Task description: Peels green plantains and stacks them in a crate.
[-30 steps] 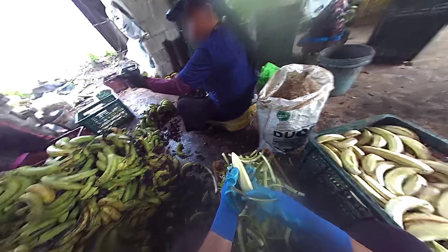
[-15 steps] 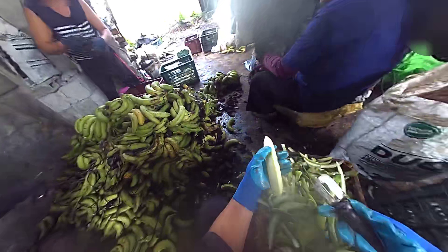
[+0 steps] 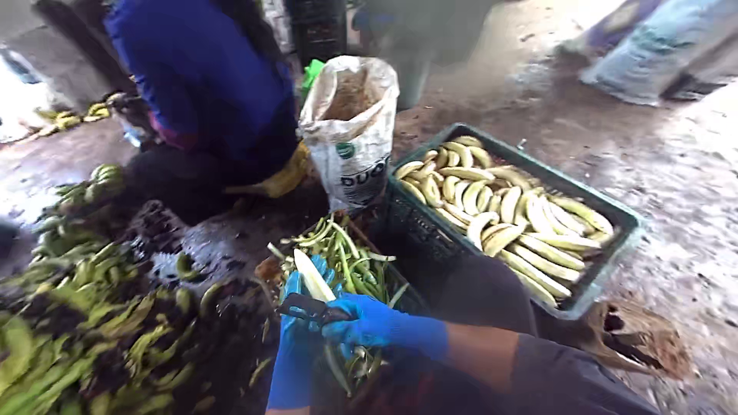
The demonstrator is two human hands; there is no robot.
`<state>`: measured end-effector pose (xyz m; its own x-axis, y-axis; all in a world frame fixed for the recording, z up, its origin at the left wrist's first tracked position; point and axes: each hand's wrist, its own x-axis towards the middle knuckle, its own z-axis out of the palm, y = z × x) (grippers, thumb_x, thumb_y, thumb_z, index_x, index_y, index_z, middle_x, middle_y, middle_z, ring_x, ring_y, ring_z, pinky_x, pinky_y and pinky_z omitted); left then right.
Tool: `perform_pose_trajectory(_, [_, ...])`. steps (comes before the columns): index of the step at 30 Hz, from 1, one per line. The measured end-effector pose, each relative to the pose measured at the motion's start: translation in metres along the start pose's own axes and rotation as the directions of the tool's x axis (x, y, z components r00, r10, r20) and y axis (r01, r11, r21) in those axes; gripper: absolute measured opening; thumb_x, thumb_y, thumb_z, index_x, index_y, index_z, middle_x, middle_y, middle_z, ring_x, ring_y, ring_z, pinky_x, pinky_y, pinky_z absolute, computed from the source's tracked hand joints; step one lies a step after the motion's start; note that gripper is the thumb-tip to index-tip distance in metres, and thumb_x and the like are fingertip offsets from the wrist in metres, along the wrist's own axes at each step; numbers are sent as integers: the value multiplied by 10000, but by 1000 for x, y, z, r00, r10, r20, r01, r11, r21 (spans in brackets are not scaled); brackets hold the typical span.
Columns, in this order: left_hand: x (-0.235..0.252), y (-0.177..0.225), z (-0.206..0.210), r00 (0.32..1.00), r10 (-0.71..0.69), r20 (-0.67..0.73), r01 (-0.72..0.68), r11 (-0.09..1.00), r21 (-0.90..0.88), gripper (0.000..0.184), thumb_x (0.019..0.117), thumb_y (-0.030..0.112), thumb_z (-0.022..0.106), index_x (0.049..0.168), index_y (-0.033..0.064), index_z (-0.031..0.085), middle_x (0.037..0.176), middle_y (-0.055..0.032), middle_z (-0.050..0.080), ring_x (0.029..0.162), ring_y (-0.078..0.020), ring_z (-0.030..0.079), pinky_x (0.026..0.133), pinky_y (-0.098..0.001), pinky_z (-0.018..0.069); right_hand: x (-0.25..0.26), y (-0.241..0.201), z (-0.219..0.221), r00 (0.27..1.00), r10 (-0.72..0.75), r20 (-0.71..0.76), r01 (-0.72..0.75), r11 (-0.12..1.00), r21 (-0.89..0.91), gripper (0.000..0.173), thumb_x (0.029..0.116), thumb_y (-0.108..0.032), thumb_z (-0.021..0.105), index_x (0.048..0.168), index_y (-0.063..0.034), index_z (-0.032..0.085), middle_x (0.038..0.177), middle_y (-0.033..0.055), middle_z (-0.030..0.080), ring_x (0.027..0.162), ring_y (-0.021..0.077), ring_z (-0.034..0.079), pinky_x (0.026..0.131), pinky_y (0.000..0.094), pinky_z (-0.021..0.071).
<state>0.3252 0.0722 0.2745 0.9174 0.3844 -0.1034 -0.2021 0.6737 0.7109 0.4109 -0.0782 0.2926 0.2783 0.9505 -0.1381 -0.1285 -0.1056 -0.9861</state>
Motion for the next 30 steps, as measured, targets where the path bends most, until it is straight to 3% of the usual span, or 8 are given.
perform_pose_trajectory(2, [19, 6, 0, 998, 21, -56, -8, 977, 212, 298, 1077, 258, 401, 1241, 85, 579, 1047, -31, 709, 933, -122, 698, 804, -316, 598, -21, -18, -16, 991, -21, -130, 43, 986, 164, 276, 1007, -231, 620, 1202, -35, 616, 837, -17, 696, 648, 62, 658, 632, 254, 583])
perform_pose_trajectory(4, [32, 14, -17, 989, -28, -146, 59, 975, 214, 431, 1076, 370, 327, 1366, 111, 514, 1241, -57, 681, 1123, -217, 672, 919, -431, 571, -47, -39, -47, 945, -114, -307, 187, 958, 219, 269, 1017, -153, 554, 1254, -31, 595, 1008, 4, 725, 686, 77, 678, 636, 266, 601])
perform_pose_trajectory(8, [36, 39, -25, 938, 44, -344, 41, 971, 234, 490, 1094, 394, 236, 1409, 114, 486, 1320, -78, 642, 1181, -251, 649, 933, -461, 562, -97, -48, -151, 704, -228, -673, 339, 940, 36, 350, 1024, -234, 518, 1317, -73, 621, 952, 50, 736, 672, 115, 667, 653, 292, 595])
perform_pose_trajectory(11, [36, 44, -27, 927, 71, -368, 16, 974, 228, 463, 1096, 373, 247, 1352, 125, 541, 1275, -59, 681, 1145, -240, 677, 924, -442, 577, -127, -32, -235, 499, -130, -857, 17, 990, -141, 365, 1050, -309, 550, 1355, -110, 560, 1073, 36, 708, 707, 118, 672, 654, 314, 591])
perform_pose_trajectory(14, [34, 37, -17, 904, 19, -426, 111, 954, 280, 436, 1097, 335, 266, 1383, 93, 488, 1282, -86, 652, 1124, -233, 672, 926, -414, 566, -121, -12, -297, 338, -31, -941, -384, 908, -168, 483, 1024, -498, 564, 1267, -85, 624, 945, 166, 716, 765, 320, 691, 740, 567, 548])
perform_pose_trajectory(18, [38, 36, -6, 901, -54, -431, 224, 908, 355, 439, 1100, 334, 271, 1435, 108, 443, 1332, -93, 619, 1156, -228, 655, 959, -411, 551, -64, -8, -348, 407, 46, -912, -538, 819, -198, 498, 1033, -517, 526, 1222, -74, 653, 1014, 194, 716, 904, 370, 704, 842, 636, 525])
perform_pose_trajectory(24, [42, 39, 11, 932, 20, -362, 151, 887, 436, 429, 1097, 283, 206, 1346, 71, 484, 1281, -96, 665, 1152, -216, 673, 964, -390, 557, 6, 41, -386, 561, 110, -820, -492, 841, -224, 470, 1041, -465, 532, 1301, -90, 643, 1142, 234, 683, 966, 400, 694, 875, 642, 537])
perform_pose_trajectory(30, [55, 38, 12, 900, 12, -436, 162, 919, 359, 395, 1099, 284, 304, 1367, 104, 531, 1264, -76, 681, 1124, -216, 687, 931, -397, 579, -24, 36, -388, 393, 105, -914, -326, 945, -32, 487, 1030, -472, 560, 1286, -61, 613, 1073, 196, 693, 849, 329, 705, 798, 567, 566])
